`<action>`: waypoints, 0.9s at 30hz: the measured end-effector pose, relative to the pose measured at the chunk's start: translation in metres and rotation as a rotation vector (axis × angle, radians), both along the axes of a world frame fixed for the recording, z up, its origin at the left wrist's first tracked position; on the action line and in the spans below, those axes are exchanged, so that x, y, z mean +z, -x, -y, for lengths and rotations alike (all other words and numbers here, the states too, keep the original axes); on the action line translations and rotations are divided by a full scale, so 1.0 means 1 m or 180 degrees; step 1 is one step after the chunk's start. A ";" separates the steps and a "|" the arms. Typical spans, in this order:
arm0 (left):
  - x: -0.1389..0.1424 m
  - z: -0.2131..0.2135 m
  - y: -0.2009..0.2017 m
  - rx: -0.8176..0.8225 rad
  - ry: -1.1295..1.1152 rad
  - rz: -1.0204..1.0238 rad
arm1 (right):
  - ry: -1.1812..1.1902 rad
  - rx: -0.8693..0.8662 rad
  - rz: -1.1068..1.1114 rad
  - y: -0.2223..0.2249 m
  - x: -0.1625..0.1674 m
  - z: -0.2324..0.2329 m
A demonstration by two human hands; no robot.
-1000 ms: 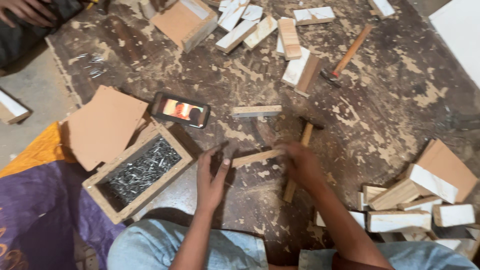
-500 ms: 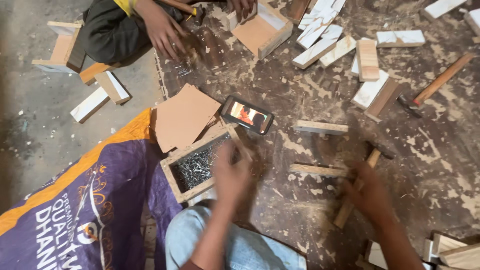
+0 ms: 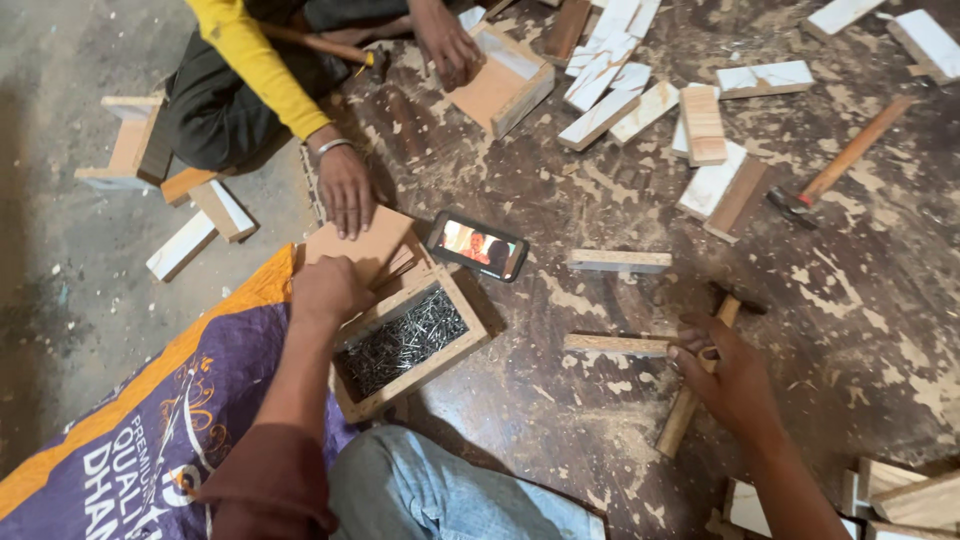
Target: The person assembles small wooden boxes by hammering nails into pre-cut wooden pieces. They pick up nails, position them on the wood, and use a hammer to drive them in, repeating the process for multiple units.
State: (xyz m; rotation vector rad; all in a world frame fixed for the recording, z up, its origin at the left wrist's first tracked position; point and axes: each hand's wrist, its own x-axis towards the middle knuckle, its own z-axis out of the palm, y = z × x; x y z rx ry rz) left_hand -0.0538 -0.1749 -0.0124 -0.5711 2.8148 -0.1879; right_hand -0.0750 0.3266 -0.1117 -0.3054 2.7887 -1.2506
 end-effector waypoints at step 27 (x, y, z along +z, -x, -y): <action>-0.095 -0.251 -0.029 -0.1043 -0.3313 -0.2138 | 0.3463 -0.1316 0.0729 0.033 0.004 -0.075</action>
